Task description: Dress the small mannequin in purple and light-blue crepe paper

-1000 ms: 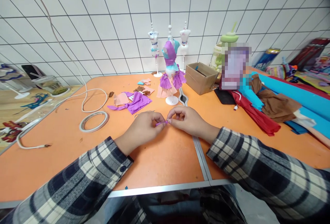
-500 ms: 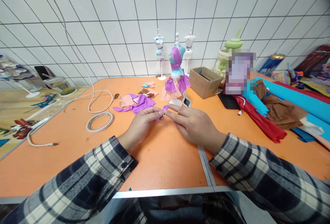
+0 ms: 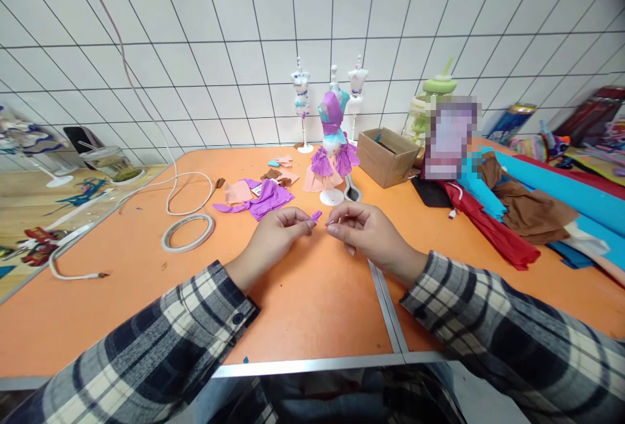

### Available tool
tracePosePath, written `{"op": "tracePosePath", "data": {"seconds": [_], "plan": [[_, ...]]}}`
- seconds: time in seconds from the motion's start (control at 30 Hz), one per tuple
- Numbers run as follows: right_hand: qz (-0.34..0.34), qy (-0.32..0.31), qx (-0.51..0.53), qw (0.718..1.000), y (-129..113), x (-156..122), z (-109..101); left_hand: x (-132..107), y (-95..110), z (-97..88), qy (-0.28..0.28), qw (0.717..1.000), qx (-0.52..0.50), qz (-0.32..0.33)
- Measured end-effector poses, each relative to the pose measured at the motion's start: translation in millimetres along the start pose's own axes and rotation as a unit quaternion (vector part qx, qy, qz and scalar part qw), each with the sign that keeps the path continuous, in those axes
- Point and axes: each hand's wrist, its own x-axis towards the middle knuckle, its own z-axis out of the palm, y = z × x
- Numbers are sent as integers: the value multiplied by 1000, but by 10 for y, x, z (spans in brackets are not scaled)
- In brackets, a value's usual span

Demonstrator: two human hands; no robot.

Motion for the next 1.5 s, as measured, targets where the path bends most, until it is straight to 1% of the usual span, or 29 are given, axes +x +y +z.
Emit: {"op": "tracePosePath", "data": {"seconds": [0.07, 0.13, 0.27, 0.33, 0.5, 0.63, 0.73, 0.83, 0.93, 1.03, 1.1, 1.17, 1.3, 1.37, 1.5], "plan": [[0, -3, -4, 1000, -2, 18, -5, -1, 6, 14, 1, 999, 32, 13], [10, -10, -17, 1000, 10, 33, -11, -7, 17, 23, 15, 997, 66, 25], [50, -34, -70, 996, 26, 27, 13, -27, 35, 21, 39, 990, 126, 48], [82, -49, -68, 993, 7, 6, 38, -42, 42, 20, 43, 986, 150, 61], [158, -33, -16, 987, -43, -13, 56, -85, 73, 42, 6, 973, 209, 96], [191, -47, 1, 981, 8, 24, 25, -108, 82, 59, -16, 964, 232, 127], [191, -54, -11, 980, 71, 41, 17, -115, 69, 57, -34, 959, 248, 137], [189, -49, -11, 981, 117, 43, 28, -116, 60, 44, -37, 950, 269, 156], [195, -43, 19, 980, 126, 38, 37, -104, 61, 14, -46, 937, 290, 187], [203, -48, 45, 977, 101, 32, 34, -77, 61, -30, -77, 931, 285, 217], [206, -48, 51, 976, 81, 30, 31, -58, 59, -55, -97, 938, 261, 209], [201, -43, 46, 978, 67, 29, 32, -49, 65, -65, -110, 948, 235, 183], [153, -12, -39, 987, 71, 22, 58, -70, 100, -40, -109, 960, 213, 142], [135, -2, -64, 989, 81, 17, 81, -83, 114, -20, -103, 961, 217, 139], [130, 8, -32, 991, 98, 6, 126, -84, 101, 10, -99, 957, 222, 156]]}}
